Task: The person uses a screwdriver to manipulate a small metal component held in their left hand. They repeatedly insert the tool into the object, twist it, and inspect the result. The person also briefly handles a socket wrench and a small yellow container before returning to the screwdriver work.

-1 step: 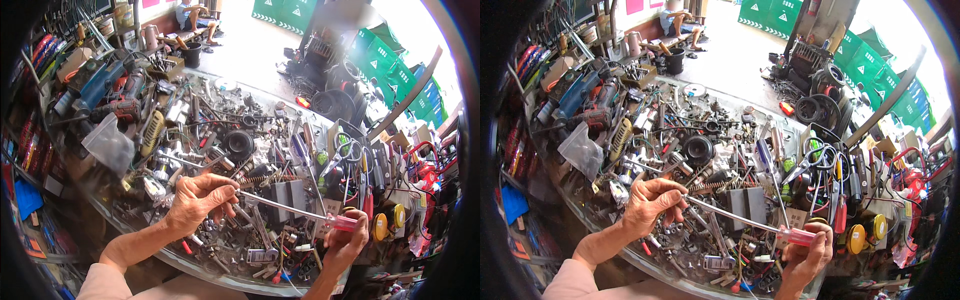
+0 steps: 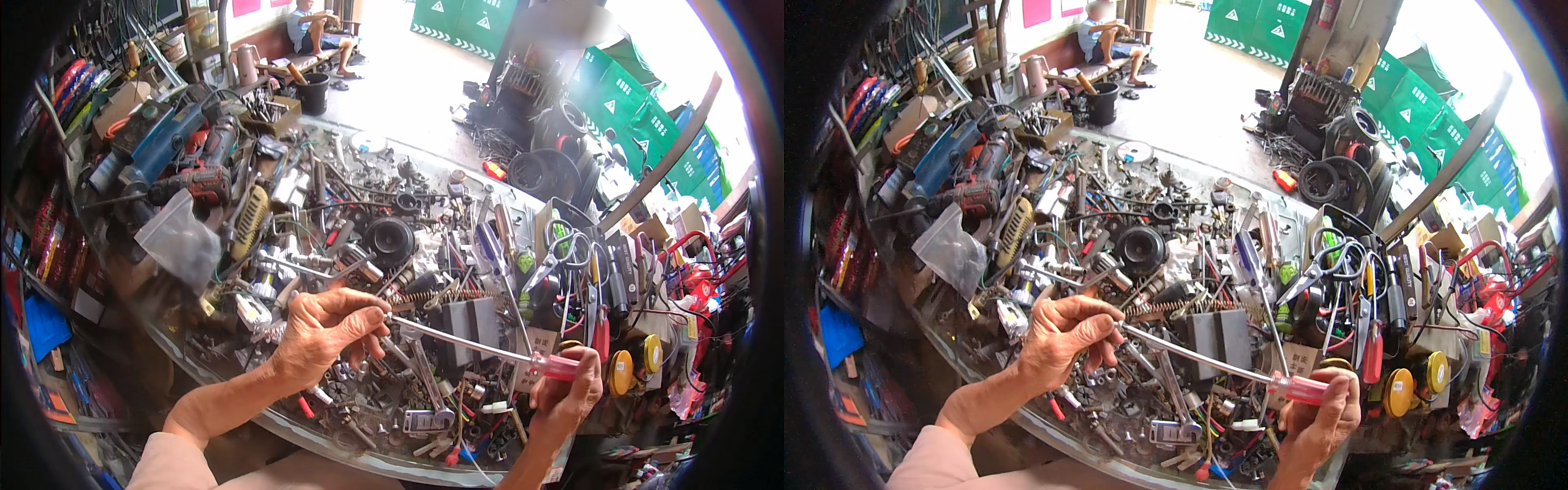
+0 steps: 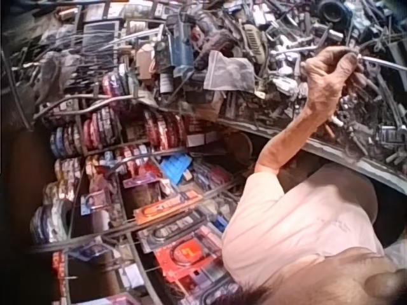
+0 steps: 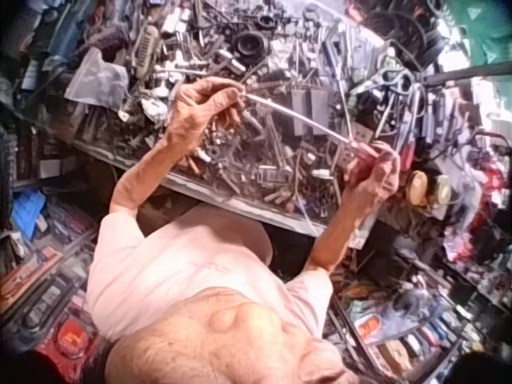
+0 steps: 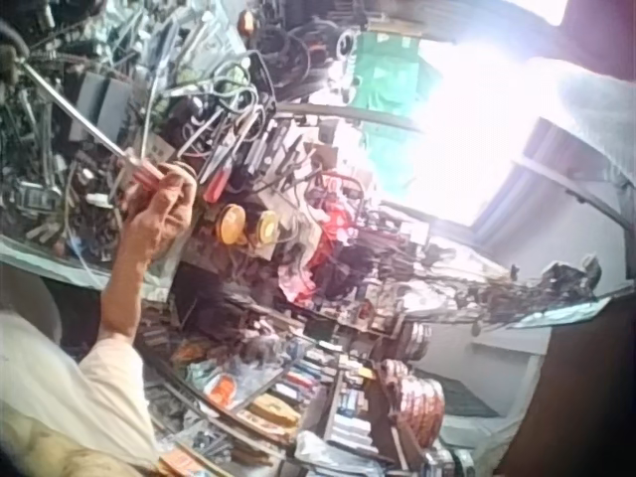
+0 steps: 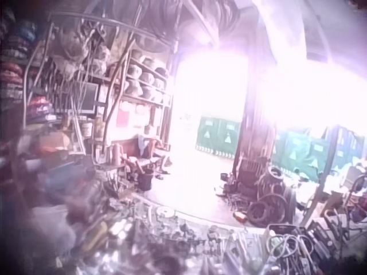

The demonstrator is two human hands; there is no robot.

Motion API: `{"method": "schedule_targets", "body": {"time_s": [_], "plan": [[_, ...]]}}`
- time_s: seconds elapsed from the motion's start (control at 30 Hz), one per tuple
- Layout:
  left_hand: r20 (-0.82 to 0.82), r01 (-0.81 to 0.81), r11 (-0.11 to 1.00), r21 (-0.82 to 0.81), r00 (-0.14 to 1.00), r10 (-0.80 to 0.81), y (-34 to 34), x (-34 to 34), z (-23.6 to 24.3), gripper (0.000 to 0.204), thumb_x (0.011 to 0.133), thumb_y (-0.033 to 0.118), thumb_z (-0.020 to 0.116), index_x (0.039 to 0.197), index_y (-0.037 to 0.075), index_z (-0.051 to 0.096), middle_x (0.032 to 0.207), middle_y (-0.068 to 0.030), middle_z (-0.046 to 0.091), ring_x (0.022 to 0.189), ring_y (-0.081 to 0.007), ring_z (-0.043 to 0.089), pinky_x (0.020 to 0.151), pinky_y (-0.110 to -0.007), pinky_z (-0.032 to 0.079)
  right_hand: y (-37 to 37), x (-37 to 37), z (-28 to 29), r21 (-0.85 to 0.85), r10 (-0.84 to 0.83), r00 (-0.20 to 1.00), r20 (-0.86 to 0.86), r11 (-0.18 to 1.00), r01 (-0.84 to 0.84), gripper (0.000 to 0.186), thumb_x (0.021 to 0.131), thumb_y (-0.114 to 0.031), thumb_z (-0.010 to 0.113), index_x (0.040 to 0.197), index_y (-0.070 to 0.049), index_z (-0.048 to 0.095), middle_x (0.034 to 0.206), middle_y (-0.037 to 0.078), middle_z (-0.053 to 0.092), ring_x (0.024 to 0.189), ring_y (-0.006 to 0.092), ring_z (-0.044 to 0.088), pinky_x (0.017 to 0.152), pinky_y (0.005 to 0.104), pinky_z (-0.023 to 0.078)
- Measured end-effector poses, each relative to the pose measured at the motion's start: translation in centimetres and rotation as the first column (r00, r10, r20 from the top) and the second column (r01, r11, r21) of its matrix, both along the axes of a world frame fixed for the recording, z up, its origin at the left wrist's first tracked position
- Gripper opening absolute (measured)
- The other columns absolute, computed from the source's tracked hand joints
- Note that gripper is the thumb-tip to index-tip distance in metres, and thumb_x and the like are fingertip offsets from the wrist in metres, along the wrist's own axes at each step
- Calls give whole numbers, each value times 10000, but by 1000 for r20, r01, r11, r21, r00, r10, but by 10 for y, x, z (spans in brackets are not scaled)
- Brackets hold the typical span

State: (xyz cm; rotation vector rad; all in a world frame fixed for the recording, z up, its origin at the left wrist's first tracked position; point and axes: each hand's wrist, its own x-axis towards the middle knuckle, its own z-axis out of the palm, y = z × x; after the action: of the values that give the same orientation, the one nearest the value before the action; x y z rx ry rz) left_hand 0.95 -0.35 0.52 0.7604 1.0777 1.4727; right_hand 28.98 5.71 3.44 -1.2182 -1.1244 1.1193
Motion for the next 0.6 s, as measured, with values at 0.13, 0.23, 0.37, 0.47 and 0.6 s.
{"method": "schedule_targets", "body": {"time_s": [0.13, 0.23, 0.37, 0.47, 0.6], "plan": [[28, 18, 1000, -22, 999, -17, 0, 3, 1, 217, 876, 138, 592, 999, -41, 607, 799, -103, 645, 620, -139, 642, 451, -208, 474, -2, -25, 3, 226, -60, 989, -132, 970, 89, 262, 879, -227, 492, 1003, 1, 455, 633, 65, 515, 385, 100, 440, 349, 233, 392], [10, 10, 1000, -20, 1000, -10, 0, 1, 1, 210, 876, 154, 595, 978, -28, 621, 761, -92, 645, 571, -122, 629, 429, -202, 458, -3, -28, 6, 214, -38, 981, -192, 974, 80, 284, 843, -221, 463, 1003, 13, 455, 688, 96, 523, 439, 142, 494, 361, 253, 417], [12, -2, 998, -56, 1000, 2, 0, -1, 0, 208, 876, 180, 598, 938, -13, 643, 711, -78, 640, 506, -99, 601, 390, -195, 429, 1, -3, -5, 113, -7, 998, 61, 994, 0, 363, 930, -346, 417, 986, 10, 459, 726, 57, 518, 374, 102, 441, 338, 226, 380], [27, 13, 999, -46, 1000, -12, 2, 0, -1, 225, 882, 202, 589, 919, -13, 648, 699, -74, 633, 488, -95, 590, 370, -190, 416, 1, -7, -7, 182, -46, 998, 35, 983, 39, 347, 919, -319, 438, 1012, 15, 454, 753, 69, 520, 384, 104, 451, 344, 229, 391], [47, 18, 998, -57, 999, -15, 3, 0, 0, 228, 887, 203, 582, 918, -14, 646, 686, -74, 629, 475, -96, 580, 365, -192, 409, -3, -23, 7, 245, -27, 979, -200, 967, 77, 341, 787, -201, 529, 1025, 25, 439, 728, 113, 509, 423, 130, 493, 355, 256, 428]]}}
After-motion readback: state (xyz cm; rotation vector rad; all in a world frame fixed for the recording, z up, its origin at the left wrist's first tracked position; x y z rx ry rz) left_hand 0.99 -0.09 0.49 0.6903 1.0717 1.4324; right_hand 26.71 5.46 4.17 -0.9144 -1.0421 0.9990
